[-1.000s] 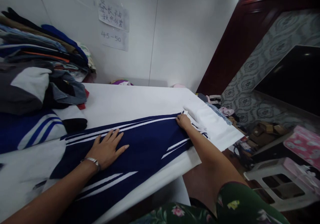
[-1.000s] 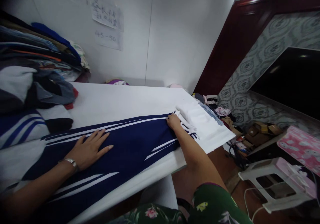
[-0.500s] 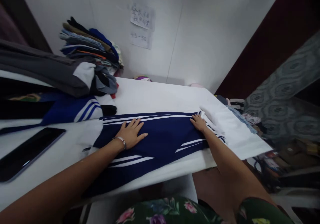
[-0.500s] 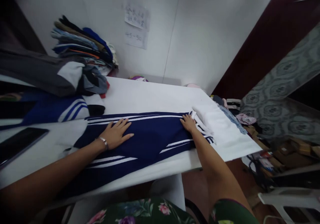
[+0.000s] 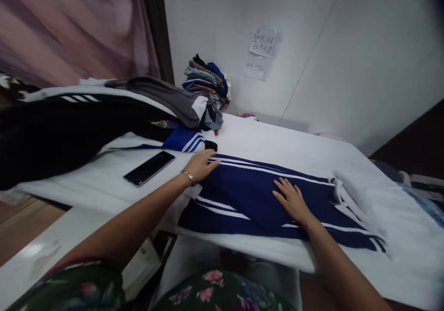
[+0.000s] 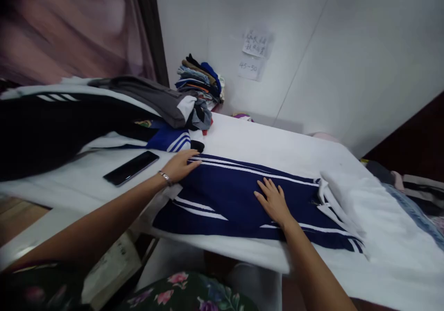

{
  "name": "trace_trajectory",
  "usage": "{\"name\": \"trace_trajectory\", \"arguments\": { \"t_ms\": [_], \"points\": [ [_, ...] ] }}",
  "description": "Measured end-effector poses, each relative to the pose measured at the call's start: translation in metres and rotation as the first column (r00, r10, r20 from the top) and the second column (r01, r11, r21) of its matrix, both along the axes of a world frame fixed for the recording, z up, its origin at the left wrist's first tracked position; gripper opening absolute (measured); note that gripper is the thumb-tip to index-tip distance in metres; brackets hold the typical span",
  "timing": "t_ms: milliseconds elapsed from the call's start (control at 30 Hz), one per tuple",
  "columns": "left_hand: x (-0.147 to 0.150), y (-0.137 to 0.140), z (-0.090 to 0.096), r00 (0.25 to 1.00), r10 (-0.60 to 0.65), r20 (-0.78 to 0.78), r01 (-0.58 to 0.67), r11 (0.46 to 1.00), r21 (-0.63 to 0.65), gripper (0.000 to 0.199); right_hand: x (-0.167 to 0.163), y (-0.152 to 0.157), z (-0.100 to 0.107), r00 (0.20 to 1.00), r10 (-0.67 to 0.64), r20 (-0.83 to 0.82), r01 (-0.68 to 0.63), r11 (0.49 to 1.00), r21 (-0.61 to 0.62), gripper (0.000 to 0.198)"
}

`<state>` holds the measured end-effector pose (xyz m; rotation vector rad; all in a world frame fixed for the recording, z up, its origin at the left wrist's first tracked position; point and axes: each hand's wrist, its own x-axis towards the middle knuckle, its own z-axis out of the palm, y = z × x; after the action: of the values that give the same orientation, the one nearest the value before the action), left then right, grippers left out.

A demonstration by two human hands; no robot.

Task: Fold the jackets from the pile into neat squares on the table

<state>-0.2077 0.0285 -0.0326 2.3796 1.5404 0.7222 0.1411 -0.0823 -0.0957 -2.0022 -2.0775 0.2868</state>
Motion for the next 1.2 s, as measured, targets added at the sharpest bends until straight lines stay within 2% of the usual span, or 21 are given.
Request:
{"name": "trace_trajectory", "arguments": {
  "t_ms": [100,200,300,367,533,633,700,767,867,967,1067,1200],
  "points": [
    [-0.045,-0.008,-0.005,0.956,0.292,0.003,-0.291,0.954,-0.072,0.043,0.007,0.001,-0.001,0.999,-0.006,-0.040,0.007,1.000,0.019,0.054],
    [-0.072,-0.029,-0.014,0.893,0.449,-0.005,-0.442,0.877,-0.189,0.038,0.005,-0.002,0.004,0.989,-0.017,-0.144,0.023,0.999,0.041,0.052],
    [-0.076,-0.053,-0.017,0.893,0.451,-0.007,-0.430,0.846,-0.315,0.042,-0.009,-0.011,0.018,0.965,0.044,-0.257,-0.024,0.996,0.080,0.051],
    [-0.072,-0.066,-0.015,0.903,0.429,-0.022,-0.412,0.849,-0.331,0.045,-0.025,-0.019,0.028,0.949,0.148,-0.277,-0.129,0.988,0.087,0.050],
    [-0.057,-0.075,-0.010,0.932,0.338,-0.131,-0.355,0.922,-0.152,0.042,-0.073,-0.029,0.047,0.899,0.395,-0.191,-0.399,0.917,0.018,0.059],
    [-0.050,-0.070,-0.013,0.937,0.264,-0.229,-0.286,0.955,-0.072,0.042,-0.097,-0.023,0.046,0.900,0.424,-0.103,-0.427,0.904,-0.011,0.061],
    [-0.047,-0.066,-0.017,0.933,0.245,-0.265,-0.278,0.956,-0.096,0.041,-0.109,-0.018,0.043,0.908,0.418,-0.042,-0.418,0.908,-0.011,0.059],
    [-0.046,-0.063,-0.021,0.942,0.253,-0.219,-0.289,0.945,-0.151,0.037,-0.118,-0.013,0.039,0.909,0.417,0.014,-0.417,0.909,0.004,0.052],
    [-0.047,-0.059,-0.022,0.960,0.273,-0.067,-0.281,0.935,-0.216,0.032,-0.117,-0.007,0.036,0.907,0.419,0.037,-0.421,0.906,0.048,0.038],
    [-0.053,-0.056,-0.018,0.959,0.277,0.051,-0.257,0.934,-0.247,0.032,-0.103,-0.003,0.038,0.915,0.396,-0.074,-0.383,0.912,0.150,0.038],
    [-0.063,-0.055,-0.015,0.942,0.317,0.107,-0.277,0.918,-0.283,0.034,-0.088,-0.005,0.039,0.898,0.408,-0.164,-0.362,0.898,0.250,0.038],
    [-0.068,-0.057,-0.016,0.913,0.408,0.020,-0.373,0.852,-0.367,0.030,-0.084,-0.013,0.030,0.834,0.523,-0.179,-0.499,0.851,0.163,0.039]
  ]
}}
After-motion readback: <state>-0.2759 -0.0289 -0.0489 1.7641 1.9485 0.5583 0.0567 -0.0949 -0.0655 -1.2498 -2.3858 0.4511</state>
